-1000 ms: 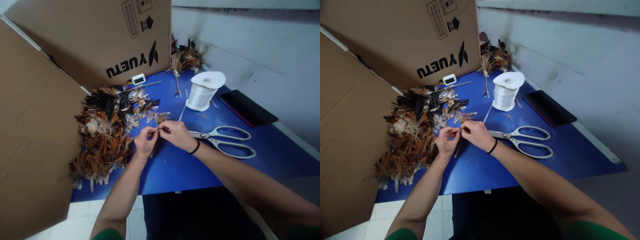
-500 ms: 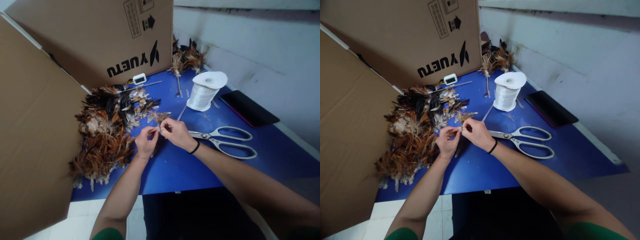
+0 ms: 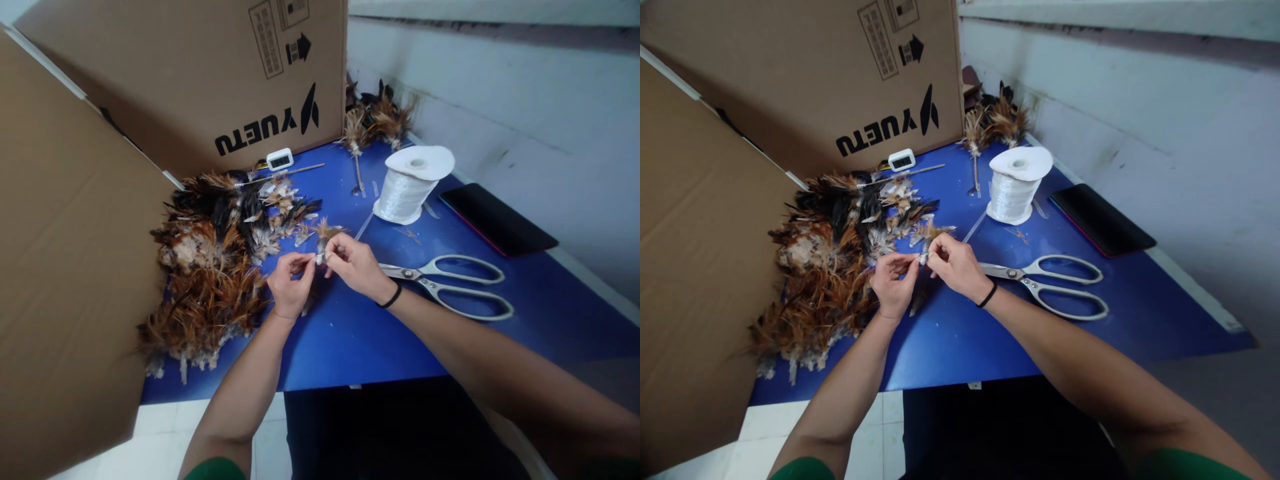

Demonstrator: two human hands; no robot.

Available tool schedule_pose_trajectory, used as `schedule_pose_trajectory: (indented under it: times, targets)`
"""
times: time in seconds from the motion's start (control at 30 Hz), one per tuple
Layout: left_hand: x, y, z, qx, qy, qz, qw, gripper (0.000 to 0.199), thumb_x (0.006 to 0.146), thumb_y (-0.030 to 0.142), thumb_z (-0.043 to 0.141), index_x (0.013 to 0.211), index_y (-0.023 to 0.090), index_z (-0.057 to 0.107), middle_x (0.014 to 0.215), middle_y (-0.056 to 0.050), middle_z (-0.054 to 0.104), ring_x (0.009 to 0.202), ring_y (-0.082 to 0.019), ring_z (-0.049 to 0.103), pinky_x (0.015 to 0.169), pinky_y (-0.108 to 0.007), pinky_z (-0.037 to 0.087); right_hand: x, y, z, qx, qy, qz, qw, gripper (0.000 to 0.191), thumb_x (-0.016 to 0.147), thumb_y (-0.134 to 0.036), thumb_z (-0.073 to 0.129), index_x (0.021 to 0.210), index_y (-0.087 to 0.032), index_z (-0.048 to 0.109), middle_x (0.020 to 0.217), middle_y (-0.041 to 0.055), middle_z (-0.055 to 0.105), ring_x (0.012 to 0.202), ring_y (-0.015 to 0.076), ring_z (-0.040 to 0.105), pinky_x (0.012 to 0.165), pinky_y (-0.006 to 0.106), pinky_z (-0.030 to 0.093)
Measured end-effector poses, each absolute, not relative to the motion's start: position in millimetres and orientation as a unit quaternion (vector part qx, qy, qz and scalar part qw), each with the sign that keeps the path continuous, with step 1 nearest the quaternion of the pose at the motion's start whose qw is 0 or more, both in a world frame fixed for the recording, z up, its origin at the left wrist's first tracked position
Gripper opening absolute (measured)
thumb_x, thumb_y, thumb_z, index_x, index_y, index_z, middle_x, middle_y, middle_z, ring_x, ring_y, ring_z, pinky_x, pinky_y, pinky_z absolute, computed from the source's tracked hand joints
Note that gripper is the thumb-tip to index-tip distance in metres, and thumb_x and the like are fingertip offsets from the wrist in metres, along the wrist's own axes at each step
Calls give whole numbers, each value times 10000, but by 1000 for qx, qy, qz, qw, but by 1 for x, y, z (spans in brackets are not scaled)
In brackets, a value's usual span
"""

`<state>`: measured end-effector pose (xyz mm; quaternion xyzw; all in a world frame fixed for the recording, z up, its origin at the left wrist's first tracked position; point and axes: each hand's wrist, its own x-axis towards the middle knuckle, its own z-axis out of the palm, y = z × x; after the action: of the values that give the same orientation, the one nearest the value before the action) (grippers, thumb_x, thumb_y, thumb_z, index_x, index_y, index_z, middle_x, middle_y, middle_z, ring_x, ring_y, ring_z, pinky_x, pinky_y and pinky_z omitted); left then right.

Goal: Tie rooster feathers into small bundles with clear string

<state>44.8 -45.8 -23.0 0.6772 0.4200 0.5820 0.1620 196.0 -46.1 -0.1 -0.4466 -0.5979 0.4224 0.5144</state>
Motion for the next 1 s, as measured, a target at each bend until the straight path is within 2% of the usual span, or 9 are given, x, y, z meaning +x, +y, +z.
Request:
schedule_pose_trajectory:
  times: [0.2, 0.6, 0.83, 1.0]
  targets:
    - [46, -46, -18, 660, 427, 584, 202, 156, 785, 211, 663, 924, 181, 598, 834, -18, 703, 732, -123, 697, 696, -251, 591, 196, -45, -1, -439, -584, 451, 513, 124, 800, -269, 554, 734, -190, 485, 633, -31, 579, 554, 133, 650, 528, 239, 492]
    - [43, -43, -22, 684, 412, 573, 186, 127, 785, 175, 649, 910, 186, 634, 853, -22, 693, 742, -126, 687, 696, -250, 582, 194, -46, 4, -437, -536, 505, 516, 124, 732, -277, 617, 765, -177, 552, 652, -21, 609, 564, 118, 633, 565, 259, 545]
    - [44, -45, -19, 681, 417, 569, 197, 108, 795, 195, 644, 902, 183, 632, 846, -24, 689, 740, -125, 682, 698, -247, 572, 197, -44, 0, -408, -580, 495, 502, 150, 823, -328, 553, 797, -187, 508, 700, -25, 569, 602, 117, 633, 579, 268, 548]
    - [46, -45, -16, 647, 414, 586, 256, 107, 796, 204, 650, 893, 179, 610, 835, -22, 682, 755, -124, 677, 713, -251, 559, 200, -42, -3, -408, -622, 465, 481, 140, 876, -321, 492, 820, -195, 470, 716, -16, 574, 623, 116, 620, 605, 270, 524]
